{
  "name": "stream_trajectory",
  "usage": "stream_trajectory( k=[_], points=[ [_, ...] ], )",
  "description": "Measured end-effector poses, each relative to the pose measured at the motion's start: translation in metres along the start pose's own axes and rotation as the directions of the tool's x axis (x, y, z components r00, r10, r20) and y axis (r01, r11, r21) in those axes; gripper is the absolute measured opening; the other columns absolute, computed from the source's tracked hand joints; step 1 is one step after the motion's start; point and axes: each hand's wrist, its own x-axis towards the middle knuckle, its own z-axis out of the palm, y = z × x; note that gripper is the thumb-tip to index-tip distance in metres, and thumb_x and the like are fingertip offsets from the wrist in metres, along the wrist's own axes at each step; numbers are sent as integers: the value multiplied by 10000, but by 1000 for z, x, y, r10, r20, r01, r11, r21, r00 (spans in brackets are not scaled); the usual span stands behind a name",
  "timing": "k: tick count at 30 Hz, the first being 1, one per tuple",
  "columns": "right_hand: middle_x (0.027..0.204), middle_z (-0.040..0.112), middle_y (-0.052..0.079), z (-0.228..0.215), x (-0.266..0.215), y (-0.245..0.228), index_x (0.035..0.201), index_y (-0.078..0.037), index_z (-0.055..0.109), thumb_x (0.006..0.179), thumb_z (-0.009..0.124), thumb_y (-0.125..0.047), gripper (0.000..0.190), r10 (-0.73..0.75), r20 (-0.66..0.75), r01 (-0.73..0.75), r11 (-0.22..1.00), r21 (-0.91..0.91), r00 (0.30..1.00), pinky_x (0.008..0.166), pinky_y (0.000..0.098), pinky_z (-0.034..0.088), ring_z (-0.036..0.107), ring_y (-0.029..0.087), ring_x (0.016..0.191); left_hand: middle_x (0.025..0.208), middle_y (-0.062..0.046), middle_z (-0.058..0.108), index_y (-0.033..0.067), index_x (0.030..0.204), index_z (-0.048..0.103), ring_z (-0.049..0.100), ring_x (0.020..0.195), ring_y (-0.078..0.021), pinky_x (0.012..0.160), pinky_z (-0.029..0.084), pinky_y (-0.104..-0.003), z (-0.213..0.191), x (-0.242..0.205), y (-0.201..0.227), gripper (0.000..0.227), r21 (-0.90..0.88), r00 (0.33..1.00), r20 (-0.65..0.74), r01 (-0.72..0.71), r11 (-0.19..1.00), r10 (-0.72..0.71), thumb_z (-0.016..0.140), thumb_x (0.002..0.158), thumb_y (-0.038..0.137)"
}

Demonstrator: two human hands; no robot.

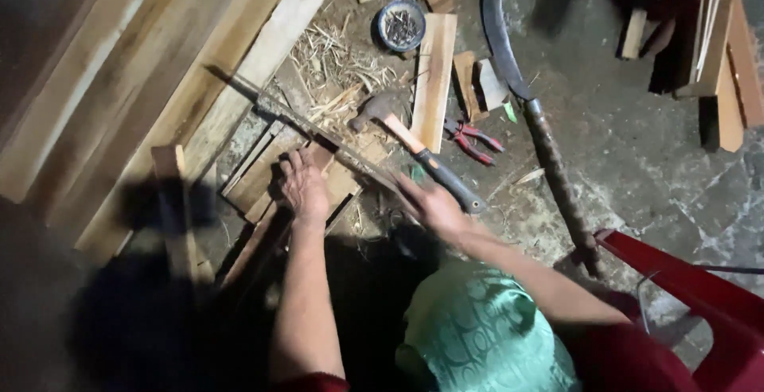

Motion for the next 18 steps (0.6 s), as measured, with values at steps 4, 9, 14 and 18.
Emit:
stream_trajectory(
  k=[4,9,14,18],
  points=[
    [1413,616,86,-40,-112,26,1586,-353,276,753,837,-142,1025,387,351,-301,913,-275,853,982,462,585,660,335,1190,1342,-187,467,-13,1463,429,439,1258,-400,829,536,-520,15,14,-7,507,-6,999,-35,-11,1000,11,532,967,17],
    [971,741,148,-40,-116,40,1385,-345,539,949,581,-462,453,286,206,-231,939,-253,936,801,502,608,742,366,890,1311,-153,480,4,1464,440,468,1193,-363,805,548,-503,6,14,-4,519,-29,1000,-6,-25,999,25,575,966,56],
    [821,712,269,-22,33,-29,1388,-97,534,1001,569,-284,431,-17,143,2,995,102,990,726,579,570,712,468,803,1353,-145,457,32,1481,411,442,1232,-366,849,543,-520,3,13,-1,588,-6,1000,18,12,1000,-12,630,938,83],
    [799,712,280,-23,37,-37,1342,-82,567,977,585,-273,412,50,143,-73,985,158,988,680,570,564,713,470,775,1494,-172,398,14,1537,363,384,1329,-382,929,521,-552,28,20,-4,676,-31,991,93,99,995,-96,665,936,77]
  ],
)
